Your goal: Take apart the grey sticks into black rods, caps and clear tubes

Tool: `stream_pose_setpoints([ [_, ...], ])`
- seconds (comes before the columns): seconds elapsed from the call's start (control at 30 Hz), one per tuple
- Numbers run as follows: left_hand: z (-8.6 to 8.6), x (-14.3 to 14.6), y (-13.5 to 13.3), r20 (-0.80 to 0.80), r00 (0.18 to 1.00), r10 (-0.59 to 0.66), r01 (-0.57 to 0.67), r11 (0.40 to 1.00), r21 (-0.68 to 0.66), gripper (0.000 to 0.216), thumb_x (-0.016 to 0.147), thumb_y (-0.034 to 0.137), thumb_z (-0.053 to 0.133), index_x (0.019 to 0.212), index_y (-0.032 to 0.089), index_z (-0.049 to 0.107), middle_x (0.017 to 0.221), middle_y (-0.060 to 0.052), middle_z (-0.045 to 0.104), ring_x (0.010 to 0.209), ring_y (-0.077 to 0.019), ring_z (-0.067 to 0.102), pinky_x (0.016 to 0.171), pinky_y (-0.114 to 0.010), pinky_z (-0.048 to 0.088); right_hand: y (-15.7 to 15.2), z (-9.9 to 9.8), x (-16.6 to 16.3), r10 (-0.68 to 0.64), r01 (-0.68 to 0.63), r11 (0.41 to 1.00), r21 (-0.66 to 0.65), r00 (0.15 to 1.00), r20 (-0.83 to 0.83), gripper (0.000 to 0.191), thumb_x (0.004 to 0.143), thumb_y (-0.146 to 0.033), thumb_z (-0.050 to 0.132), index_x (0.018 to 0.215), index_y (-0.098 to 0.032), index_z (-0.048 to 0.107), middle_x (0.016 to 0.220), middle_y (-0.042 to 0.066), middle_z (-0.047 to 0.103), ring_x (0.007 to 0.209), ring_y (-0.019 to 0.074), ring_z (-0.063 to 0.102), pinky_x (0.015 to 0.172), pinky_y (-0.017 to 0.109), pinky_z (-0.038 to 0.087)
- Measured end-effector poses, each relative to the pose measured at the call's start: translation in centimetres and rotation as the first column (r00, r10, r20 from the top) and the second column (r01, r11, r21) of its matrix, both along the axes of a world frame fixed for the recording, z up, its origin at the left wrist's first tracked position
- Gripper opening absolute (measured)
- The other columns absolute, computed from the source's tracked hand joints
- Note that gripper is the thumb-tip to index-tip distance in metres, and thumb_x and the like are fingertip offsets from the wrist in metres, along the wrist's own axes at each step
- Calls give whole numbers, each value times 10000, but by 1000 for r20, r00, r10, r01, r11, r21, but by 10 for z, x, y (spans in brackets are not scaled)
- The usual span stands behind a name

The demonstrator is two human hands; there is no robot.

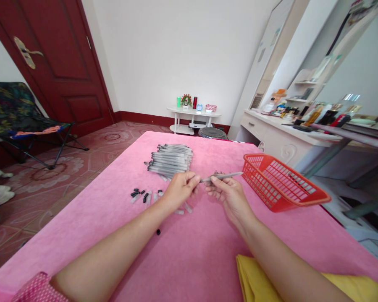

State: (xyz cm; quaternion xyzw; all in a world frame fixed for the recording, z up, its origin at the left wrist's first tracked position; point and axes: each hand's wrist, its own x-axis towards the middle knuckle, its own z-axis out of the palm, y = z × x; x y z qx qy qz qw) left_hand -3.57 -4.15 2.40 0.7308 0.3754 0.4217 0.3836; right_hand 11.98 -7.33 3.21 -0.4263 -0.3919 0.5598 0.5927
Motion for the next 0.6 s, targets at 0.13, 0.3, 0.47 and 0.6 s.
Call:
stream_pose_setpoints([
  [0.13, -2, 1, 1, 32, 998, -56, 61, 979, -195, 492, 854, 490, 300, 540, 156, 477, 446, 10, 493, 386, -92, 448, 446, -217, 349, 0, 0, -1, -10, 9, 999, 39, 1000, 12, 200, 628, -282, 719, 722, -117, 655, 666, 60, 684, 521, 104, 608, 497, 181, 488],
  [0.3, -2, 2, -2, 47, 998, -42, 46, 996, -81, 347, 769, 481, 497, 663, 152, 522, 546, 27, 519, 474, -91, 478, 468, -200, 354, 1, -1, 1, 3, -3, 1000, -3, 1000, 7, 216, 631, -302, 713, 733, -120, 656, 677, 69, 686, 536, 116, 616, 498, 190, 489],
  [0.47, -2, 3, -4, 184, 974, -135, 203, 879, -432, 452, 806, 536, 376, 549, 169, 435, 417, 19, 470, 332, -85, 413, 368, -199, 285, -1, -2, -1, 27, -34, 996, 88, 996, 83, 216, 659, -324, 689, 736, -124, 656, 683, 69, 679, 553, 124, 611, 522, 218, 489],
  [0.6, 1, -1, 0, 424, 899, -111, 401, 597, -695, 402, 814, 440, 410, 513, 183, 336, 352, 64, 313, 268, -47, 229, 310, -178, 148, -6, 3, -4, -29, -51, 959, 280, 961, 275, 150, 725, -296, 631, 741, -148, 652, 691, 46, 660, 587, 136, 606, 545, 241, 485],
])
